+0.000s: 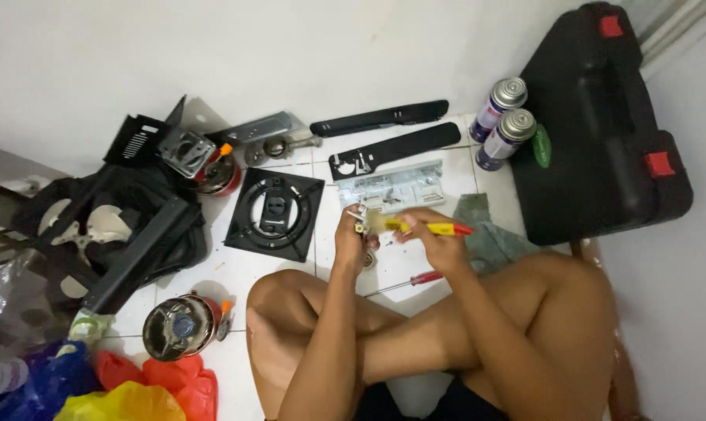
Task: The person sits on the floor and cleans a disassembled portable gas stove. They use a brush to scrub the metal regulator/valve assembly, then use a screwdriver to work on the part and handle small components of the stove.
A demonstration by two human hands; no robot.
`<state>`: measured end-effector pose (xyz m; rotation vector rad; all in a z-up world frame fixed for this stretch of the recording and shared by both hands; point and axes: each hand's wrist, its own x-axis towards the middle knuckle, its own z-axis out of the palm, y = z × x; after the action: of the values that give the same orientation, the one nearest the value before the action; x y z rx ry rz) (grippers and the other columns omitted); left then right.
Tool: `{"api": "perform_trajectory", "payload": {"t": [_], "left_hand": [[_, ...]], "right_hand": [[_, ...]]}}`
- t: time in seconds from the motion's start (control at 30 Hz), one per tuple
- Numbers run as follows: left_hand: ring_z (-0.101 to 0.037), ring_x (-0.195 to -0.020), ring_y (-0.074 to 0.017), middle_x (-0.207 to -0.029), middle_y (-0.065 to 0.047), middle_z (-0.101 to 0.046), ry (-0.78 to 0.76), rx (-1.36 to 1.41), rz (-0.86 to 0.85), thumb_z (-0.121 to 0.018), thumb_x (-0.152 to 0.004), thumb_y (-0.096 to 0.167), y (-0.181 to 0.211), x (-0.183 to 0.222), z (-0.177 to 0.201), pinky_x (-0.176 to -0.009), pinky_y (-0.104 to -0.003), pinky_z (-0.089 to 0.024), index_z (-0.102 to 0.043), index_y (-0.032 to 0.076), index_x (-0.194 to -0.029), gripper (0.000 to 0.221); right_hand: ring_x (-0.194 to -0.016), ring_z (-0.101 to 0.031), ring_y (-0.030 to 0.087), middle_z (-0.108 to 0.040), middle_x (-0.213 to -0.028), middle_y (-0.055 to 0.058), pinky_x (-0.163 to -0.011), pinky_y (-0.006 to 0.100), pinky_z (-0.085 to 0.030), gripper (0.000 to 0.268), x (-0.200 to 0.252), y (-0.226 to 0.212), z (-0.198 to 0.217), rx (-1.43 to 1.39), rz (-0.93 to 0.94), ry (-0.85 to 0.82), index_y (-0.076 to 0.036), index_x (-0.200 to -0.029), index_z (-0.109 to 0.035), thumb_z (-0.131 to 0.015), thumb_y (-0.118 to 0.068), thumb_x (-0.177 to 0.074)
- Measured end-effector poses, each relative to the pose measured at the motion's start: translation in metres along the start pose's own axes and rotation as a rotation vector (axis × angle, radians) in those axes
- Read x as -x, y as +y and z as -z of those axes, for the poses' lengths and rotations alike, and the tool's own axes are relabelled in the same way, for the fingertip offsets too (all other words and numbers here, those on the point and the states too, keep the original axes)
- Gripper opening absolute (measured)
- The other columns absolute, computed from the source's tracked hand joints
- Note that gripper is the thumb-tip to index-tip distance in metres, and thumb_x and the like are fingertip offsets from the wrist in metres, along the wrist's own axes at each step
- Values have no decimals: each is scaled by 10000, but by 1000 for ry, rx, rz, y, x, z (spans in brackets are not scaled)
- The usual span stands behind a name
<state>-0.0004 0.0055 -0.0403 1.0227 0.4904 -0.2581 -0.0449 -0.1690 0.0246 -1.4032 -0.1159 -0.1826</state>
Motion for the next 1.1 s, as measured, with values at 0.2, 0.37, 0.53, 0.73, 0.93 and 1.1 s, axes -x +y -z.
{"api": "perform_trajectory", "payload": {"t": [0.2, 0.37, 0.53, 0.73, 0.93, 1.1], "left_hand": [[-492, -447, -269, -734, -183, -570, 24, 72, 150, -351, -1018, 664, 10, 6, 5, -467, -371, -478, -501, 149, -1266, 591], [-519, -534, -202, -898, -159, -631, -25, 42, 100, -580, -947, 562, 9, 13, 7, -505, -306, -486, -467, 164, -1191, 480], [-558, -553, -205, -923, -198, -670, 23, -32, 128, -770, -887, 388, 24, 15, 0, -510, -344, -521, -476, 141, -1099, 439], [-482, -577, -164, -879, -82, -437, 56, 9, 252, -653, -865, 519, 33, 33, -7, -479, -279, -460, -459, 121, -1102, 502], [-495, -537, -168, -820, -83, -511, 96, -53, 307, -617, -846, 543, 25, 22, 3, -455, -300, -472, -518, 84, -1043, 508], [-573, -473, -193, -692, -91, -572, 100, -260, 205, -577, -877, 348, 31, 11, -5, -420, -308, -498, -588, 71, -904, 278]], "right_hand": [[-799, -767, 311, -738, -1004, 220, -714, 428, -689, 314, 4, 31, 12, -195, -192, 125, 48, -1109, -731, -615, -238, -1049], [-919, -741, 304, -734, -1061, 218, -788, 440, -654, 260, 14, 22, 1, -59, -216, 214, 23, -1123, -733, -614, -202, -1069], [-916, -689, 213, -711, -1108, 105, -816, 347, -644, 175, 29, 35, 1, -221, -235, 470, -44, -1085, -679, -721, -200, -1018], [-976, -746, 347, -726, -1137, 243, -824, 484, -654, 286, 29, 8, -3, -123, -188, 131, 49, -1134, -706, -611, -210, -1057], [-945, -737, 249, -776, -1055, 171, -840, 413, -597, 159, 28, 5, -10, 286, -112, 32, -61, -1084, -794, -704, -130, -973], [-866, -774, 242, -781, -1011, 168, -816, 399, -637, 138, 18, -14, -17, 170, 21, 33, 2, -1061, -788, -730, -24, -938]]}}
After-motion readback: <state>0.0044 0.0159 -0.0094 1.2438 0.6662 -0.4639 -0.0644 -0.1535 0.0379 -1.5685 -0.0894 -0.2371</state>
